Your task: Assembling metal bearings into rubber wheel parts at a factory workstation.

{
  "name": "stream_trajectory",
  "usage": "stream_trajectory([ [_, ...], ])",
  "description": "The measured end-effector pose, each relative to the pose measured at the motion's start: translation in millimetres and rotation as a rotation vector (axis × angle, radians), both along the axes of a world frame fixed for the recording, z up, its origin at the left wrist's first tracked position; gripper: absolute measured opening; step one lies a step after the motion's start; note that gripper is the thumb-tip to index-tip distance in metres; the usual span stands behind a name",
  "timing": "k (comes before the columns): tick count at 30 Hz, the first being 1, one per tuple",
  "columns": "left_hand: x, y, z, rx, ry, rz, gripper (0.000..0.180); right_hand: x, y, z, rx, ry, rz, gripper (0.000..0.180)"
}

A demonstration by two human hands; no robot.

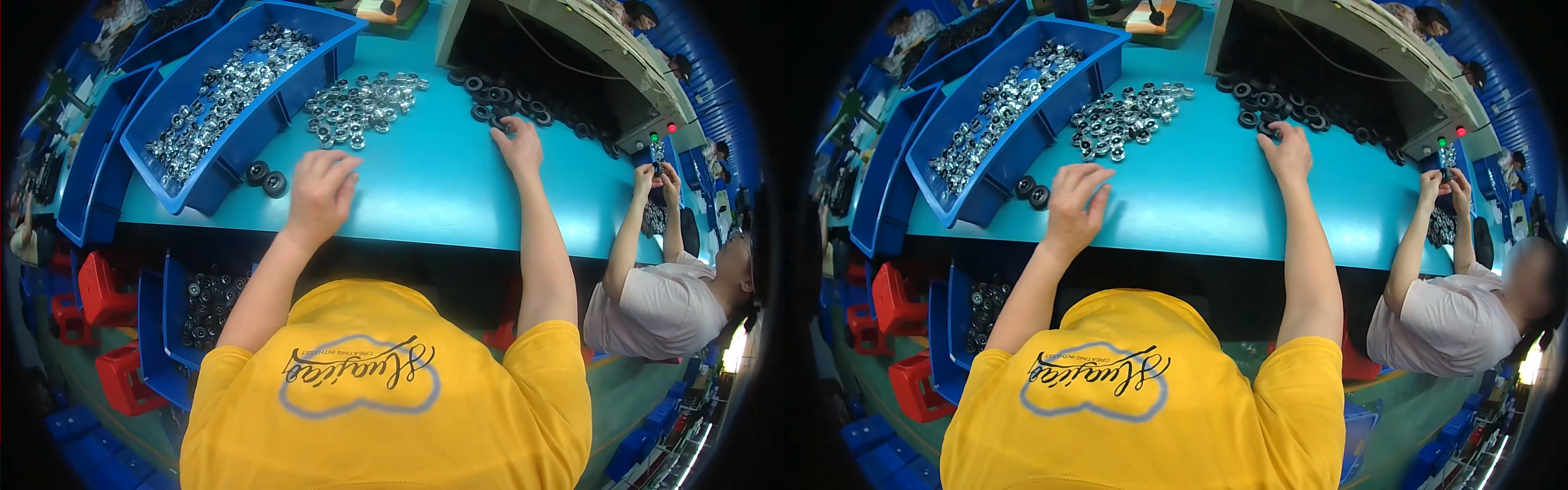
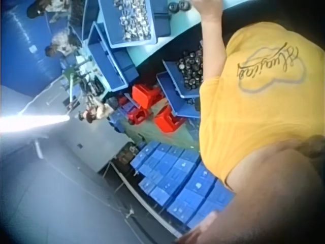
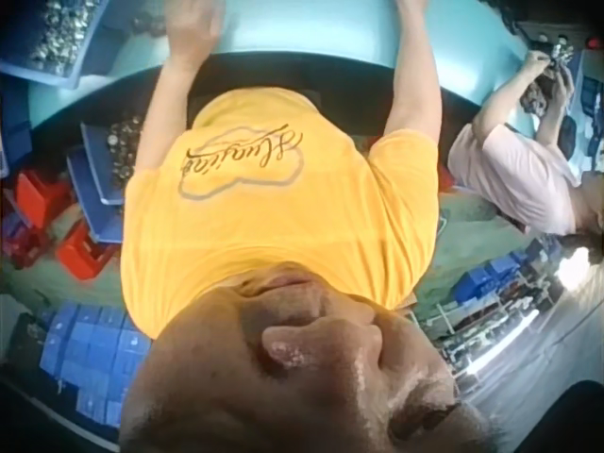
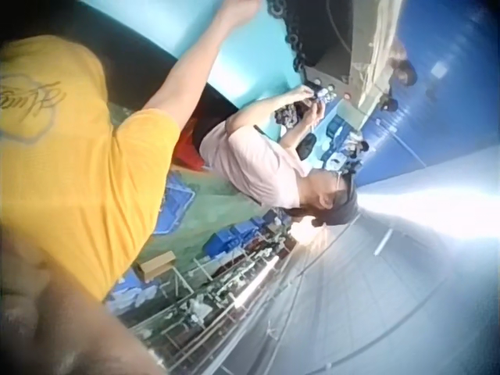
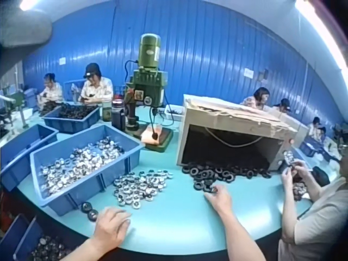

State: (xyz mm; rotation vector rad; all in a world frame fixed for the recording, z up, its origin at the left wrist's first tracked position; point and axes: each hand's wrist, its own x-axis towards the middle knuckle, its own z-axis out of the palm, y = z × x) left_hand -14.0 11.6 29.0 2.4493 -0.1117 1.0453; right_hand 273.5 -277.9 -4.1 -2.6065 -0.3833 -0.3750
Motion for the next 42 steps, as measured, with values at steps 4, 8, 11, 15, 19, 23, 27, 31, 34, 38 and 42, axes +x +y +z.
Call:
stream_trajectory([
  [4, 20.2, -14.3, -7.2, -0.119, 0.060, -0.184, 0.025, 6.8, 1.9, -3.8, 0.007, 0.003, 0.064, 0.033],
  [8, 28.2, -22.4, -14.2, -0.396, 0.218, -0.256, 0.021, -29.4, 41.9, 21.5, 0.312, 0.066, 0.262, 0.028],
  [11, 36.5, -21.7, -23.6, -0.853, 0.464, -0.341, 0.033, -81.1, 80.8, 44.1, 0.522, 0.091, 0.452, 0.025],
  [15, 45.6, -14.0, -31.8, -1.387, 0.332, -0.586, 0.045, -126.0, 116.4, 51.0, 0.549, 0.086, 0.695, 0.024],
  [19, 41.4, -2.9, -31.9, -1.626, 0.236, -0.727, 0.046, -150.8, 136.3, 46.0, 0.438, -0.010, 0.831, 0.027],
  [23, 38.0, 6.4, -36.0, -1.733, 0.170, -0.833, 0.043, -153.7, 140.4, 55.2, 0.459, 0.139, 0.874, 0.029],
  [27, 38.6, 10.7, -35.1, -1.761, 0.166, -0.929, 0.042, -118.1, 137.8, 40.1, 0.659, 0.309, 0.705, 0.029],
  [31, 39.7, 11.8, -36.5, -1.728, 0.188, -0.935, 0.051, -80.0, 144.6, 25.7, 0.357, 0.141, 0.547, 0.034],
  [34, 39.4, 11.3, -36.7, -1.716, 0.214, -0.927, 0.050, -70.4, 151.9, 3.9, 0.149, -0.015, 0.578, 0.040],
  [38, 38.3, 11.4, -39.2, -1.700, 0.231, -0.931, 0.048, -73.6, 161.1, -14.1, 0.131, -0.150, 0.601, 0.036],
  [42, 37.1, 11.1, -37.4, -1.693, 0.246, -0.935, 0.048, -71.9, 160.5, -15.9, 0.217, -0.038, 0.551, 0.027],
])
